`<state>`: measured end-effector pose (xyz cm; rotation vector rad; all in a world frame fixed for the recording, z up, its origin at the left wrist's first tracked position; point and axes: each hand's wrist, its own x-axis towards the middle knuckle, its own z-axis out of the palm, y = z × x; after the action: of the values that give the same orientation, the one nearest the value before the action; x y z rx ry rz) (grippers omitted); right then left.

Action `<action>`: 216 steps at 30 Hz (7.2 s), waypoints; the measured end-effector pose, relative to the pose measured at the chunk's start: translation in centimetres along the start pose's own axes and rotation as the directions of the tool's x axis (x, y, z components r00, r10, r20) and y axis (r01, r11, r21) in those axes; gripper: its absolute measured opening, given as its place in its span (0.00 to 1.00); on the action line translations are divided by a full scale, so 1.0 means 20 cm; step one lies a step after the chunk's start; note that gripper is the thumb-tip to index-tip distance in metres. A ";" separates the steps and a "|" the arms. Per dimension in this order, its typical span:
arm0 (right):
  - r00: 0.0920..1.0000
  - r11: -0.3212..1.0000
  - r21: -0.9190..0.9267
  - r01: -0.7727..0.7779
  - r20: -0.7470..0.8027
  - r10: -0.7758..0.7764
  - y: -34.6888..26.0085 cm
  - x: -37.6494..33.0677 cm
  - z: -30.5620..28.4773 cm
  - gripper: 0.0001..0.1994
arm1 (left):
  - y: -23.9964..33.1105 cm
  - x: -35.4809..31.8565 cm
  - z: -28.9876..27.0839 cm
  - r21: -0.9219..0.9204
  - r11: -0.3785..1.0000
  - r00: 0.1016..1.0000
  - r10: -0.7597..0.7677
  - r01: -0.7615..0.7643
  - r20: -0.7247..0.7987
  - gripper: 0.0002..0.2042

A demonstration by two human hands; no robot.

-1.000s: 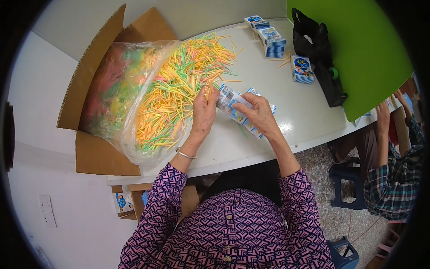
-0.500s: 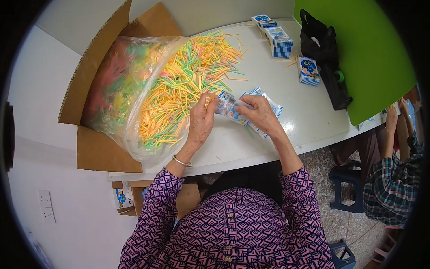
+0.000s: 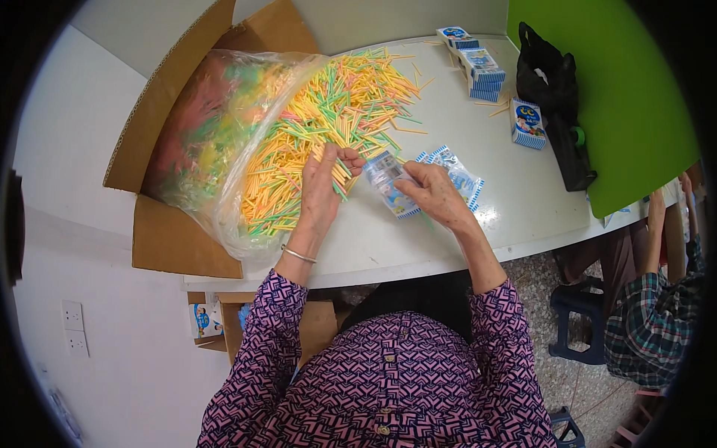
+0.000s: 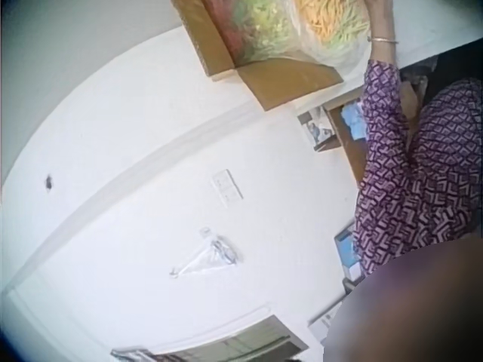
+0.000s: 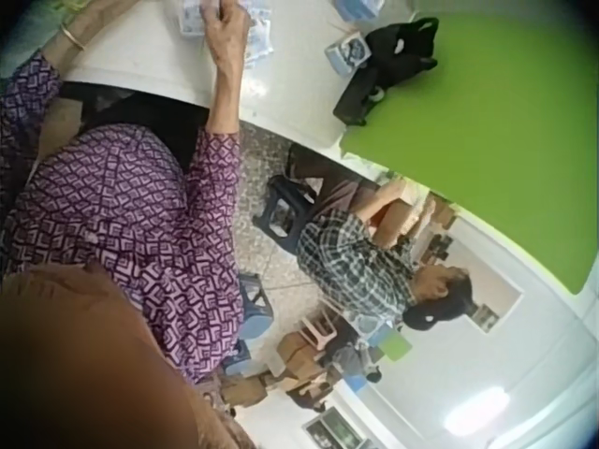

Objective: Packaging colorful sticks into small plastic packets at a workspace.

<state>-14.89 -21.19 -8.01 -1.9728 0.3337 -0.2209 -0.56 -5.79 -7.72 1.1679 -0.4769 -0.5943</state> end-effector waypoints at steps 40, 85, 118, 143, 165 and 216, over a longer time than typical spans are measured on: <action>1.000 0.900 0.435 -0.025 -0.001 0.028 0.01 -0.08 0.10 0.11 | 0.10 -0.10 0.02 -0.037 0.997 0.994 0.077 -0.074 0.072 0.16; 0.934 0.806 0.564 -0.182 0.355 -0.038 0.09 -0.14 0.13 0.11 | 0.14 -0.23 0.14 -0.017 0.999 0.949 0.033 -0.029 0.314 0.15; 0.960 0.746 0.645 -0.165 0.279 -0.028 0.06 -0.19 0.18 0.13 | 0.09 -0.34 0.03 0.516 0.845 0.920 -0.083 -0.139 0.383 0.23; 0.990 0.757 0.638 -0.138 0.058 0.132 0.12 -0.23 0.15 0.14 | -0.03 -0.36 -0.09 0.920 0.257 0.941 -0.083 -0.297 0.327 0.15; 0.981 0.826 0.530 -0.192 0.134 0.142 0.11 -0.25 0.14 0.11 | 0.23 -0.18 0.05 0.413 0.894 0.985 0.161 -0.174 0.065 0.09; 0.951 0.789 0.563 -0.247 0.299 0.085 0.08 -0.25 0.17 0.13 | 0.03 -0.33 0.11 0.490 0.869 0.956 -0.087 -0.064 0.279 0.20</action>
<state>-18.82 -17.12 -10.84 -1.3113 0.2286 0.0525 -6.86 -2.81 -6.72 1.5804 -0.9183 -0.6813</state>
